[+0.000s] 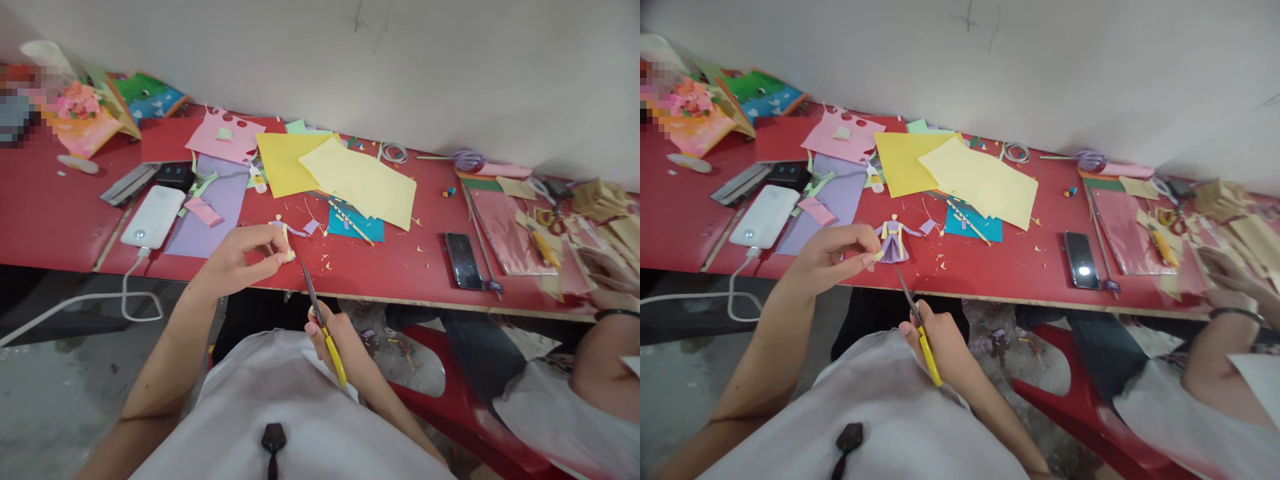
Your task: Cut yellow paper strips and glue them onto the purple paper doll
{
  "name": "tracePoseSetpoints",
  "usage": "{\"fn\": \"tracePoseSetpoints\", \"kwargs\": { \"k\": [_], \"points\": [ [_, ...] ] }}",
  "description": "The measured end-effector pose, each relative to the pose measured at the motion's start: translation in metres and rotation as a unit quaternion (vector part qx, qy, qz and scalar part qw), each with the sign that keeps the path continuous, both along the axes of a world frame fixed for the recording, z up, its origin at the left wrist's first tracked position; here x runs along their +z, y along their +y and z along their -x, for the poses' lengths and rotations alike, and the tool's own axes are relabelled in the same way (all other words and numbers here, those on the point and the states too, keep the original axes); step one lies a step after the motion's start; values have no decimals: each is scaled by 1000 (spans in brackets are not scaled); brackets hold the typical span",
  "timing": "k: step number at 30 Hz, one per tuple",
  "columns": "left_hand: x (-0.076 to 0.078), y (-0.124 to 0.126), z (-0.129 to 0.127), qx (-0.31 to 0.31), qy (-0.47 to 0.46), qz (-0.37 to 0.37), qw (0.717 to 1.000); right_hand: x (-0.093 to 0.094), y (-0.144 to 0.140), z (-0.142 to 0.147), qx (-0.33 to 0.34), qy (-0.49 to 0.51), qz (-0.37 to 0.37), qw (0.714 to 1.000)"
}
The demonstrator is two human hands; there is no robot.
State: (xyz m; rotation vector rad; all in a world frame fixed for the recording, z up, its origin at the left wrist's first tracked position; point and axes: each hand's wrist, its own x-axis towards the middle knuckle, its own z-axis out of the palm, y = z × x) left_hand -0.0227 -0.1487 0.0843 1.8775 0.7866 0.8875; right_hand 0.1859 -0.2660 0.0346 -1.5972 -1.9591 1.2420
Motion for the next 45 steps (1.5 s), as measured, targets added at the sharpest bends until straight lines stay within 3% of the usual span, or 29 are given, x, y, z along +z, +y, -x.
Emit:
{"fn": "tracePoseSetpoints", "kwargs": {
  "k": [8, 45],
  "points": [
    [-1, -1, -3, -6, 30, -3, 1000, -7, 1, -2, 23, -14, -22, 999],
    [0, -1, -3, -12, 38, -11, 999, -2, 1, 1, 21, -86, -12, 996]
  ]
}}
